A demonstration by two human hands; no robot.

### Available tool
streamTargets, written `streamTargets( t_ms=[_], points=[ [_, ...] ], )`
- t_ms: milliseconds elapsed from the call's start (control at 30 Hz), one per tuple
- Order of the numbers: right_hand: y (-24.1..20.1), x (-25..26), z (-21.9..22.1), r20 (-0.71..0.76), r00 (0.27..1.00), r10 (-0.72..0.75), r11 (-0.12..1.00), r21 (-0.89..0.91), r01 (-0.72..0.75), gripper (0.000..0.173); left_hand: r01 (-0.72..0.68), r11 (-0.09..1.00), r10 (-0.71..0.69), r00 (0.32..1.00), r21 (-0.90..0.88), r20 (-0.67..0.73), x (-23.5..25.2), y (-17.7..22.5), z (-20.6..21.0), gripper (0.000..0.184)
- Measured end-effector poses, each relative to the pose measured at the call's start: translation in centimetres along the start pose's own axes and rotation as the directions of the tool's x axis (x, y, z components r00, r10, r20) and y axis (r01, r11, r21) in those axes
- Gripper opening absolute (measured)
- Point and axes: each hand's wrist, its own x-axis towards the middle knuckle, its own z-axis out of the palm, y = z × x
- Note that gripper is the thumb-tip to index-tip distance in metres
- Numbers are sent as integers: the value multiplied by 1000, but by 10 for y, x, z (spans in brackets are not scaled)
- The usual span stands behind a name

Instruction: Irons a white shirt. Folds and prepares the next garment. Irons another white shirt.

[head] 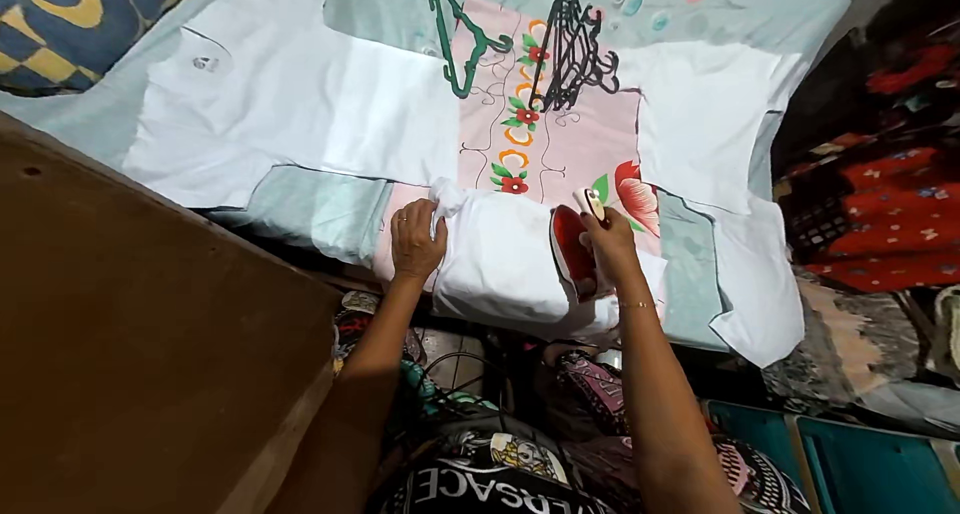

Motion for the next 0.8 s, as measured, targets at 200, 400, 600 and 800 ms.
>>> streamTargets(
  t_ms=[200, 400, 600, 800],
  points=[
    [20, -40, 3, -193, 977, 87, 996, 17, -85, 40, -26, 999, 26, 999, 21, -22, 0, 1, 1, 30],
    [4, 9, 12, -306, 945, 114, 993, 74, -96, 46, -7, 1000, 7, 1000, -3, 31, 1, 2, -3, 32],
    [-2, 19, 6, -254, 964, 74, 996, 66, -59, 48, -18, 1000, 18, 1000, 11, -3, 0, 2, -2, 31],
    [17, -40, 5, -167, 982, 93, 996, 19, -91, 44, -23, 1000, 23, 1000, 15, -1, 0, 1, 0, 30]
  ],
)
